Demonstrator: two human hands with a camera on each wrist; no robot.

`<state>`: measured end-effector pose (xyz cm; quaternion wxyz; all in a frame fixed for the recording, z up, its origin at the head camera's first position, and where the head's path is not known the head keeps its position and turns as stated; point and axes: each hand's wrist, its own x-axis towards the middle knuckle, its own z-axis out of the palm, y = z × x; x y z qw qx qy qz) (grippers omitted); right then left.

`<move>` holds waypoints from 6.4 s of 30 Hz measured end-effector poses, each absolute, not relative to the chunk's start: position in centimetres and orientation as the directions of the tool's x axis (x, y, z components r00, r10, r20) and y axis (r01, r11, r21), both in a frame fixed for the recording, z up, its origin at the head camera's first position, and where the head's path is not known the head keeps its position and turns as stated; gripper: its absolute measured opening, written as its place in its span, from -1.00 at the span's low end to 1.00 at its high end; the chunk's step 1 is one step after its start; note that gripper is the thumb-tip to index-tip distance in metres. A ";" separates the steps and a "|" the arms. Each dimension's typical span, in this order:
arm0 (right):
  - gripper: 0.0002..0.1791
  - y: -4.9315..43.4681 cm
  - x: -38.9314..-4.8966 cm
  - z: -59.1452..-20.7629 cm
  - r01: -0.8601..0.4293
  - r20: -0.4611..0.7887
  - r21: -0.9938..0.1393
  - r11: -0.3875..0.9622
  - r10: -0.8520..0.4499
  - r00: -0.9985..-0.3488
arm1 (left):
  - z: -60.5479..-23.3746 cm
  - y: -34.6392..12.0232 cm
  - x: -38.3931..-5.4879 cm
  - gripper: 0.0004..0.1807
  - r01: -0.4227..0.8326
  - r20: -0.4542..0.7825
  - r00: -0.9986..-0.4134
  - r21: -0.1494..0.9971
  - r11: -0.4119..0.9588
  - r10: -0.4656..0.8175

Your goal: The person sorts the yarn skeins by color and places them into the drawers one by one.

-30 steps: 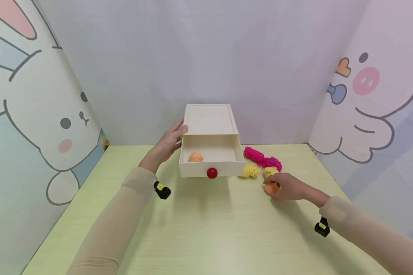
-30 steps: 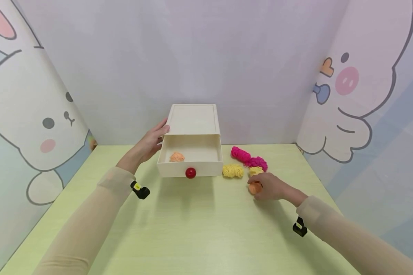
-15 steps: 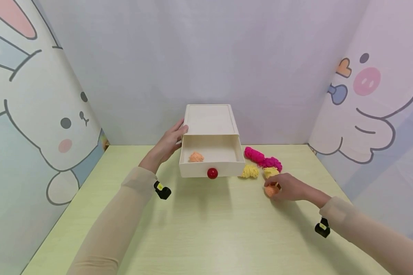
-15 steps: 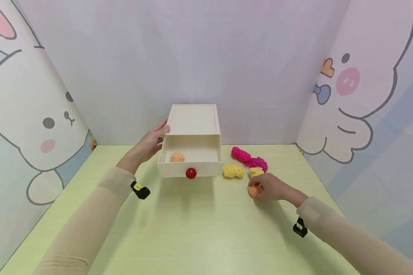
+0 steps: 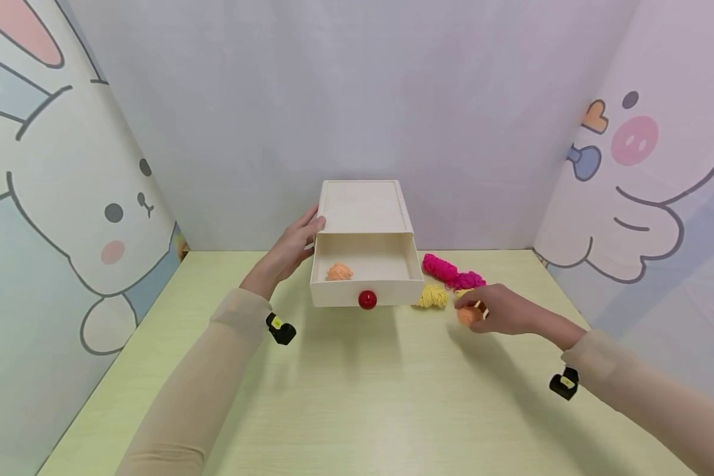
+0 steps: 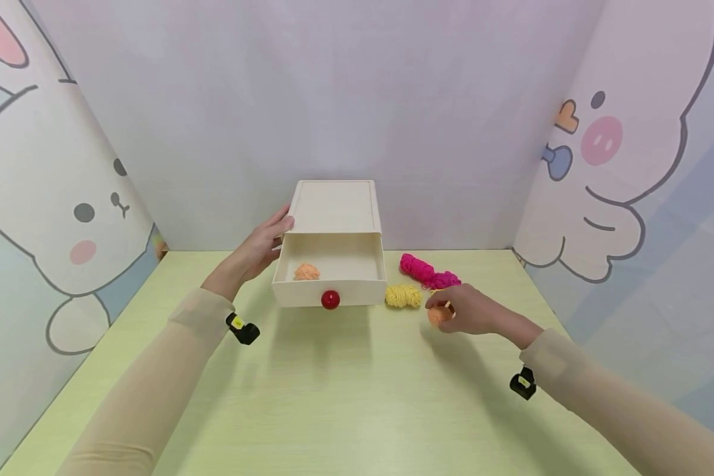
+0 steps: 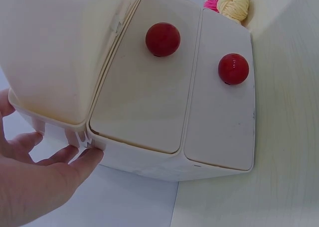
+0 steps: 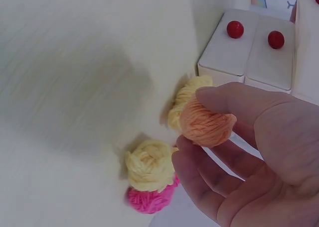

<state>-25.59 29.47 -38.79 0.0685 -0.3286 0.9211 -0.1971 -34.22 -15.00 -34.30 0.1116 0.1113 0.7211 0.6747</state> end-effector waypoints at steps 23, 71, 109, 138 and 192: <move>-0.61 26.5 -26.3 -30.3 -0.614 0.056 -0.361 0.702 -0.641 -0.766 | -34.3 -14.8 -34.2 -0.25 0.002 -0.016 -0.954 0.998 0.059 0.300; -0.60 14.3 -29.0 -26.5 -0.741 0.077 -0.357 0.569 -0.772 -0.631 | -34.3 -14.9 -34.3 -0.22 -0.013 -0.026 -0.953 0.999 0.044 0.300; -0.63 12.0 -29.9 -28.4 -0.719 -0.047 -0.411 0.561 -0.800 -0.597 | -34.2 -14.9 -34.2 -0.22 -0.005 -0.014 -0.950 1.000 0.031 0.312; -0.41 20.3 -26.1 -27.4 -0.562 0.158 -0.513 0.648 -0.573 -0.804 | -34.3 -15.0 -34.5 -0.23 -0.008 -0.024 -0.955 0.998 0.055 0.297; -0.38 15.1 -20.7 -37.6 0.229 -0.213 -0.971 0.065 -0.668 -0.713 | -34.1 -14.8 -33.8 -0.25 0.018 0.004 -0.953 0.999 0.045 0.302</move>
